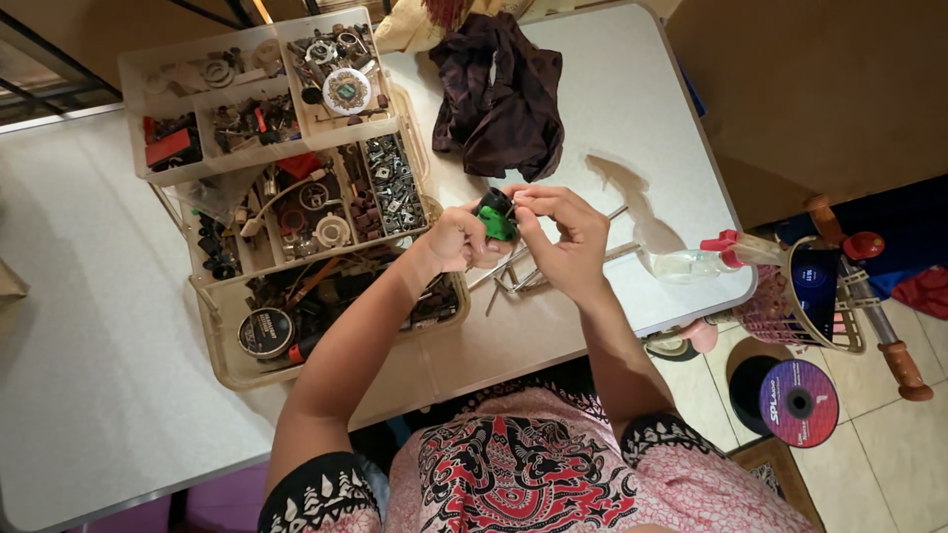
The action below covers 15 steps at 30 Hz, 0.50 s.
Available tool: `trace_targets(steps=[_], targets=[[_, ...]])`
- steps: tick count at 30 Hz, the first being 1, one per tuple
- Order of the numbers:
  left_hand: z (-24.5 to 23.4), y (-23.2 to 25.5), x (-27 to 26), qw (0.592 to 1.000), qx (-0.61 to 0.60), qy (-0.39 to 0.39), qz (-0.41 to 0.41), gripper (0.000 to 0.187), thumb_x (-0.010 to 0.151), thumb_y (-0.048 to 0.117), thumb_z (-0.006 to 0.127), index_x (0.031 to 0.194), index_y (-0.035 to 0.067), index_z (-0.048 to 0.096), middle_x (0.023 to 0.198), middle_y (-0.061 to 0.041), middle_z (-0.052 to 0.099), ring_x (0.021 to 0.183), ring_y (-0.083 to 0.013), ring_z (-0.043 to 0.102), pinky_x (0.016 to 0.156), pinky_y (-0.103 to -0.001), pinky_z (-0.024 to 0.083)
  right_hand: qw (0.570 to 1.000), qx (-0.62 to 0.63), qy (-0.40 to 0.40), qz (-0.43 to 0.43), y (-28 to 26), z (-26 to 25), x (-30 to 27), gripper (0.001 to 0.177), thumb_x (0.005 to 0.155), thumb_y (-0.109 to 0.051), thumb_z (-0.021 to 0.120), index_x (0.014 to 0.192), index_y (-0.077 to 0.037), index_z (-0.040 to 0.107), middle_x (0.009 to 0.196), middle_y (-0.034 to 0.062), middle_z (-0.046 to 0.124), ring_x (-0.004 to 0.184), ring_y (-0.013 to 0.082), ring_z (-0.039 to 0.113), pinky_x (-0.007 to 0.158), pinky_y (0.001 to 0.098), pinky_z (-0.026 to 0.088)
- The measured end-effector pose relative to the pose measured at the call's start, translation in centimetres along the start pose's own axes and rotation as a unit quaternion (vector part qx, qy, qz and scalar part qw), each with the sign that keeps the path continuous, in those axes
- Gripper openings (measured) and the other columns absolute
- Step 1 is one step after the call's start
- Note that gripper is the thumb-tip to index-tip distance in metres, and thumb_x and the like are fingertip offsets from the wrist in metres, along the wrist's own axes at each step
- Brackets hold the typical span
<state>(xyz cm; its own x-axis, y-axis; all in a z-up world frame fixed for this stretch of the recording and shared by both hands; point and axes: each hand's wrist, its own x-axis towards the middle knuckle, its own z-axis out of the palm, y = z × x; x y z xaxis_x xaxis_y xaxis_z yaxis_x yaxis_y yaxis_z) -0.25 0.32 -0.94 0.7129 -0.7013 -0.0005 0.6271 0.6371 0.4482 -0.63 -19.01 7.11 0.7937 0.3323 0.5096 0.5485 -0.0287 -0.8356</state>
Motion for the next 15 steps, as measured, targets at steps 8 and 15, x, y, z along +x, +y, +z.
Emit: trace_targets(steps=[8, 15], targets=[[-0.1, 0.0, 0.2, 1.000, 0.002, 0.001, 0.005, 0.086, 0.062, -0.004, 0.051, 0.145, 0.015, 0.043, 0.077, -0.013, 0.052, 0.044, -0.0088, 0.033, 0.039, -0.024, 0.026, 1.000, 0.015, -0.013, -0.007, 0.0, -0.4, 0.0, 0.014, 0.101, 0.006, 0.066, 0.114, 0.003, 0.071, 0.119, 0.0136, 0.072, 0.108, 0.0170, 0.071, 0.094, 0.0282, 0.060], [1.8, 0.3, 0.1, 0.999, 0.022, -0.011, 0.025, 0.101, 0.057, -0.002, 0.051, 0.155, 0.011, 0.040, 0.075, -0.009, 0.051, 0.046, -0.0096, 0.033, 0.040, -0.024, 0.025, 0.985, -0.163, 0.015, -0.055, -0.6, -0.2, -0.5, 0.019, 0.096, 0.005, 0.072, 0.113, -0.002, 0.072, 0.112, 0.0116, 0.073, 0.101, 0.0234, 0.074, 0.089, 0.0307, 0.058]])
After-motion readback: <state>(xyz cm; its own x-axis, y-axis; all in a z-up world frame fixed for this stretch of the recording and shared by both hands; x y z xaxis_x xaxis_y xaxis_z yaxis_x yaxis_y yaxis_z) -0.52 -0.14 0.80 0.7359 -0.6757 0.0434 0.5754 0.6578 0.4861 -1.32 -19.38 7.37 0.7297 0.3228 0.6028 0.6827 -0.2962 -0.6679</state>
